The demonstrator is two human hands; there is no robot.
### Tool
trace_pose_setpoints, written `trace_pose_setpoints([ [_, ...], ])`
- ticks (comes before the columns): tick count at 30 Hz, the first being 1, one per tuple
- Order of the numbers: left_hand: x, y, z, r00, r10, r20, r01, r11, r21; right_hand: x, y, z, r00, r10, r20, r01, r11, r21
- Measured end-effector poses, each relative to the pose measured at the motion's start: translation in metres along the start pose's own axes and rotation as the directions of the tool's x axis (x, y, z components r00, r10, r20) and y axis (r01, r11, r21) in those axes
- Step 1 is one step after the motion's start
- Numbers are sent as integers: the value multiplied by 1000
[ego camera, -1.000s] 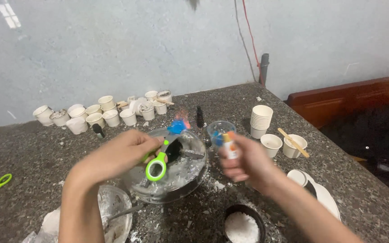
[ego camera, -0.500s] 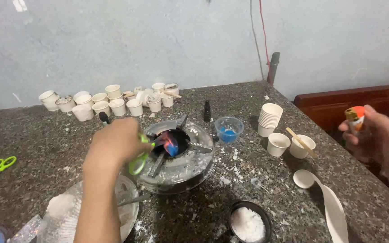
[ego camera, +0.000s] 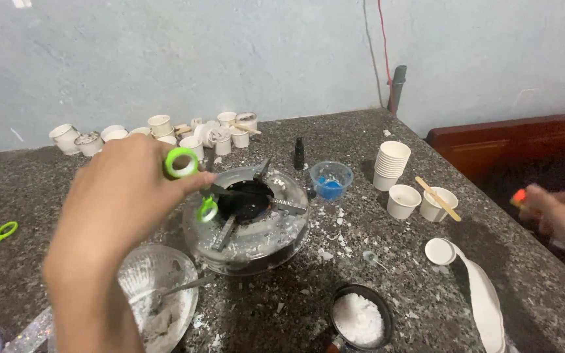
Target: Mixing wax powder in a bowl and preparing paper cups and a burner for candle making.
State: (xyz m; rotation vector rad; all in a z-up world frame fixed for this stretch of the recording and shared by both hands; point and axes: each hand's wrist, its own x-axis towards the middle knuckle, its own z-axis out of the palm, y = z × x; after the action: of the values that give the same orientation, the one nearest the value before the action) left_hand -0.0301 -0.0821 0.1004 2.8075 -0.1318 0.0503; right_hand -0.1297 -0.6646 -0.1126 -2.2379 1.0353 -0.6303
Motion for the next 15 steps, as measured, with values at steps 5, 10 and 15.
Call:
trace_pose_setpoints([
  [5, -30, 29, -15, 958, -46, 284, 51, 999, -11, -22, 4, 13, 972, 142, 185, -53, 906, -419],
  [10, -30, 49, 8, 831, 85, 550, -105, 994, 6, -45, -12, 23, 906, 208, 368, 20, 849, -528],
  [15, -1, 53, 73, 635, 386, 669, -330, 919, -218, -54, -29, 17, 909, 274, 312, 47, 679, -732],
])
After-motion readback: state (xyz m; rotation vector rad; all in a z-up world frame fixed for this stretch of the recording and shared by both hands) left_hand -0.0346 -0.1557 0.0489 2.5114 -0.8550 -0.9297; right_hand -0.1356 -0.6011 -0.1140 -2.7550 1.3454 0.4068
